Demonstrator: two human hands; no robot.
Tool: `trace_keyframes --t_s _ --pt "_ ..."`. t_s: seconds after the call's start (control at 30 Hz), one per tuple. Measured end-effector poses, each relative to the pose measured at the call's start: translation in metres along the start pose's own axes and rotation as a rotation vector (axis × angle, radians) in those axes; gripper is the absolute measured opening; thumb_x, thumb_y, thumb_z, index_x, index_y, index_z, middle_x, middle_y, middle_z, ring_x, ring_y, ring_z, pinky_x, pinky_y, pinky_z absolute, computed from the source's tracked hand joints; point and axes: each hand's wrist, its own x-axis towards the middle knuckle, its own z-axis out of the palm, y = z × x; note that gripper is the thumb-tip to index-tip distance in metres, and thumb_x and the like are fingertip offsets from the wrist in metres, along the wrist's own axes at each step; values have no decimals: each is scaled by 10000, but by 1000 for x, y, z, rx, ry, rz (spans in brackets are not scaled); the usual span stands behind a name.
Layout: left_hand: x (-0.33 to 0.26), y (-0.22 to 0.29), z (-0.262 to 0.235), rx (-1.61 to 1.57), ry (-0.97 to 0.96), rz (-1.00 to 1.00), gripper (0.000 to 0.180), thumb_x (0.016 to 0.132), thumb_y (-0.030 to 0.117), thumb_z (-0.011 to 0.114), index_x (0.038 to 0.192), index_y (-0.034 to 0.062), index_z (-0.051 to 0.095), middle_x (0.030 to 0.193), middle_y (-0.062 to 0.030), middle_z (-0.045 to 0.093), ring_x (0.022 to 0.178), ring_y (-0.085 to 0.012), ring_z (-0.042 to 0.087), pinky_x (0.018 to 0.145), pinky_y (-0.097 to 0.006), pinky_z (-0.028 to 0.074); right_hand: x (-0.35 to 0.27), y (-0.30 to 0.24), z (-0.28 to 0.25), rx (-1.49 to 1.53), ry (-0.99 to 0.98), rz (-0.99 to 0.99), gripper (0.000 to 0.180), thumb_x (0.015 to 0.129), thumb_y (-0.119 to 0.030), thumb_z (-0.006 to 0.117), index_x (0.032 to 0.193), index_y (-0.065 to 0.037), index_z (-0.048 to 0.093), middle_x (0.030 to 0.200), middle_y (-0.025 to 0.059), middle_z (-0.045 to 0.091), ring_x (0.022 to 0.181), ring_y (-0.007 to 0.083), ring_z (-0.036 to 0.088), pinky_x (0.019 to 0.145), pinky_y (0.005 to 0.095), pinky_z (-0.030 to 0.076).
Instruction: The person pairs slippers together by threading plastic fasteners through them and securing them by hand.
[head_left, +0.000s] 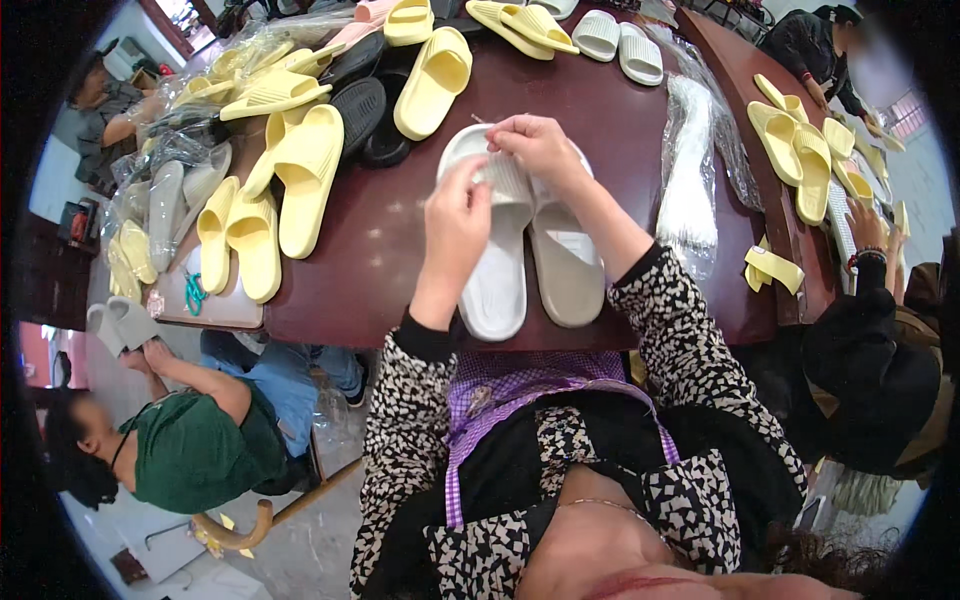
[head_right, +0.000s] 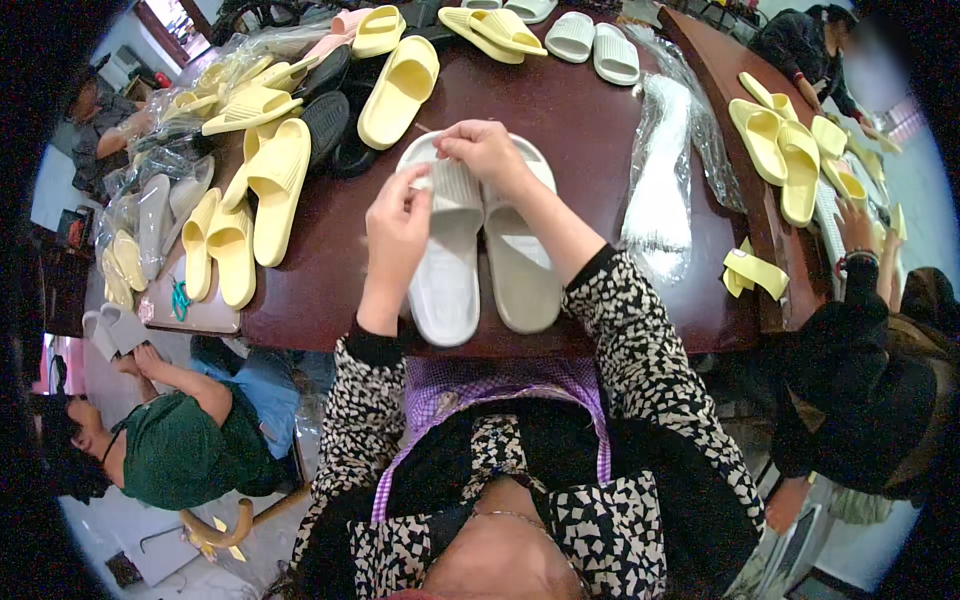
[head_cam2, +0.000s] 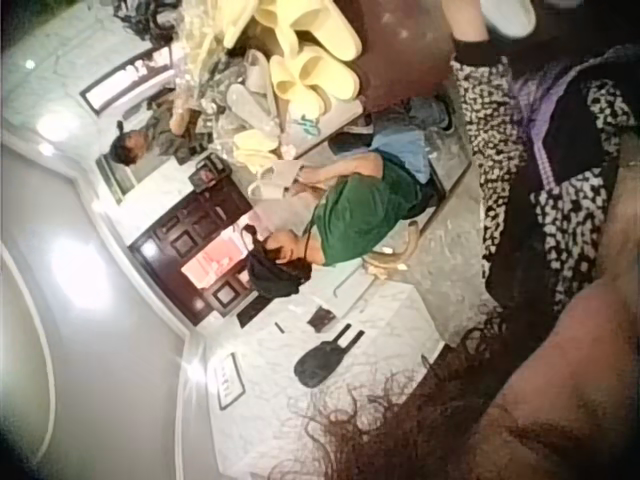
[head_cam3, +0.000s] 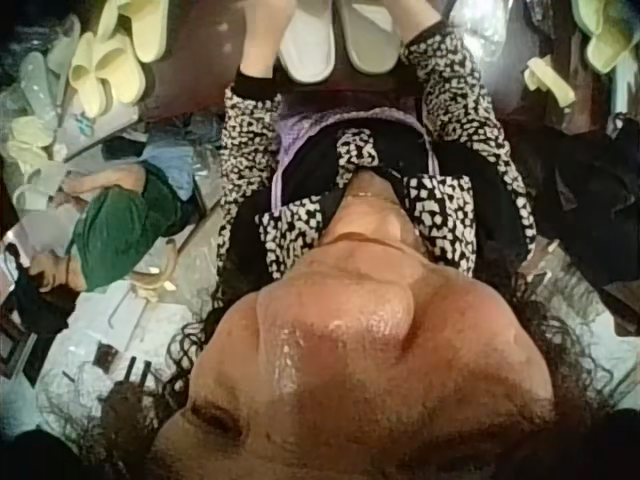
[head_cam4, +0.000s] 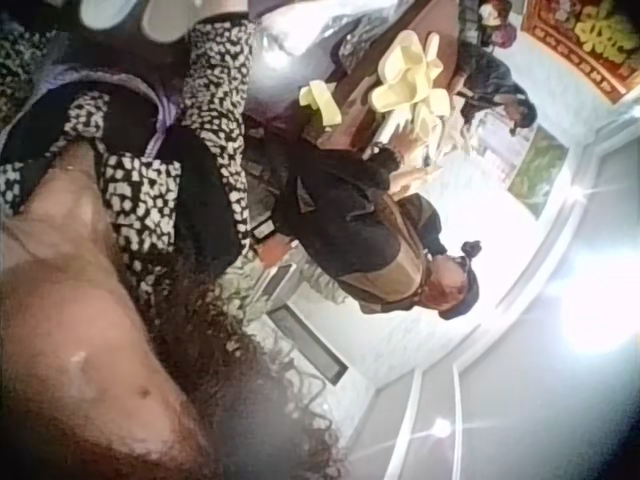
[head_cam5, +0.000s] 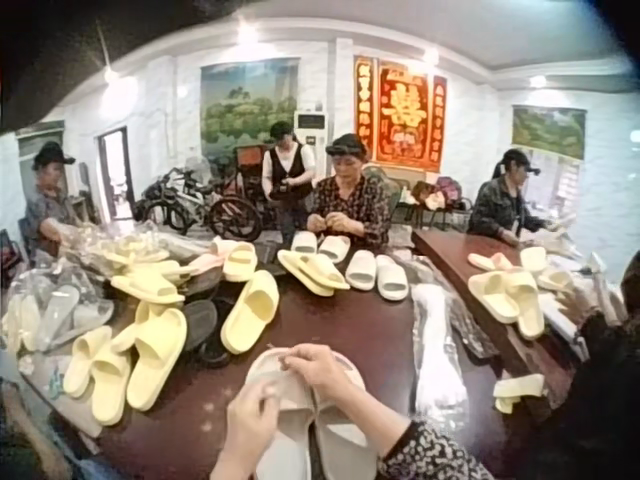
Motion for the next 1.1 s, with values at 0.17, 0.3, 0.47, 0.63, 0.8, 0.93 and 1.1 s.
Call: trace_keyframes --t_s 0.17,0.3,0.47,0.63,0.8,0.93,1.1 --pt "18 -32 9 -149 -88 -294 214 836 42 565 1037 -16 608 901 -146 676 705 -183 647 641 -297 497 -28 -9 11 -20 -72 -100 137 850 -49 591 937 18 672 808 29 664 745 73 574 699 208 467" --pt "16 -46 14 -274 -171 -405 171 835 51 574 980 -29 621 839 -101 683 678 -110 618 611 -269 482 -34 4 13 18 -54 -89 129 843 -44 596 922 22 673 790 24 660 730 72 573 679 210 471" --pt "5 -58 18 -234 -110 -522 110 878 67 583 933 -21 619 798 -22 628 649 -47 530 583 -183 428 -40 14 9 -19 66 -55 128 843 -65 606 914 17 676 780 14 652 695 63 558 645 213 464" --pt "-2 -63 22 -457 -5 -547 105 879 95 609 924 3 629 747 6 603 605 -34 499 555 -165 402 -46 12 8 -14 80 26 140 854 -98 608 927 3 673 757 -17 626 651 48 524 599 205 438" --pt "-3 -59 21 -591 30 -600 91 880 106 617 914 23 632 723 14 591 578 -23 474 526 -157 373 -53 11 12 -3 73 32 130 860 -110 599 902 -7 666 726 -38 593 619 42 500 554 200 410" --pt "-4 -58 20 -598 30 -585 80 879 100 613 909 29 632 745 -1 619 573 -20 473 517 -156 363 -56 17 12 -55 43 -16 116 858 -114 600 871 -13 657 699 -48 566 601 32 478 526 199 384" --pt "-6 -59 22 -620 41 -598 64 866 87 622 885 26 628 747 -5 621 588 -32 497 531 -170 396 -59 29 12 -207 68 -51 131 844 -129 619 836 0 644 676 -42 564 601 26 472 522 205 379"
